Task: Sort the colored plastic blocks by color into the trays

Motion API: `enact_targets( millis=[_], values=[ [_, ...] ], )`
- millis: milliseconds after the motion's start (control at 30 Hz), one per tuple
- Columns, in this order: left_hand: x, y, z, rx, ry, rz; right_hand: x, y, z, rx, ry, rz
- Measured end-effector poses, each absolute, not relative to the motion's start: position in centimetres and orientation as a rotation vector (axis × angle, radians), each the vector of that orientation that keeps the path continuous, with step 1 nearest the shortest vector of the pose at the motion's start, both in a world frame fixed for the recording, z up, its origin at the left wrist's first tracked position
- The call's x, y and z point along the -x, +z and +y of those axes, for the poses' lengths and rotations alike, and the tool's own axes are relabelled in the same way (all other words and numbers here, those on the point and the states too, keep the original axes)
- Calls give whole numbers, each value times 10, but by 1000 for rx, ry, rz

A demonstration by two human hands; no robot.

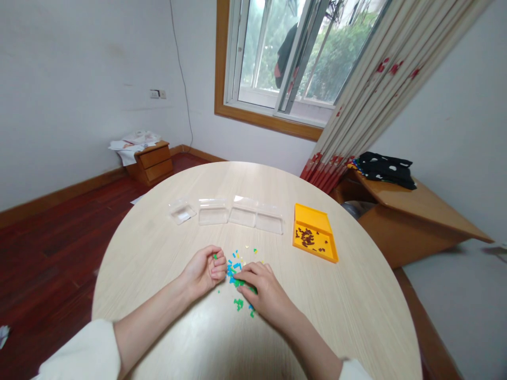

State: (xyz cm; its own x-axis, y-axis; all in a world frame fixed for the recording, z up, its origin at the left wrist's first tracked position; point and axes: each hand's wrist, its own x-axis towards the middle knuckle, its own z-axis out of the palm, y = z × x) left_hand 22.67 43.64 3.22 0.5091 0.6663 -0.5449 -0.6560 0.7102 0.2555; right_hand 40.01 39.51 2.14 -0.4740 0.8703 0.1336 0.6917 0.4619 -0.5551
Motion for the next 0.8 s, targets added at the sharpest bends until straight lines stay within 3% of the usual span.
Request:
enact_targets(
  millis=[800],
  values=[
    [-230, 33, 434, -48, 805, 725, -411, 24, 398, 1372, 821, -2102]
  ],
)
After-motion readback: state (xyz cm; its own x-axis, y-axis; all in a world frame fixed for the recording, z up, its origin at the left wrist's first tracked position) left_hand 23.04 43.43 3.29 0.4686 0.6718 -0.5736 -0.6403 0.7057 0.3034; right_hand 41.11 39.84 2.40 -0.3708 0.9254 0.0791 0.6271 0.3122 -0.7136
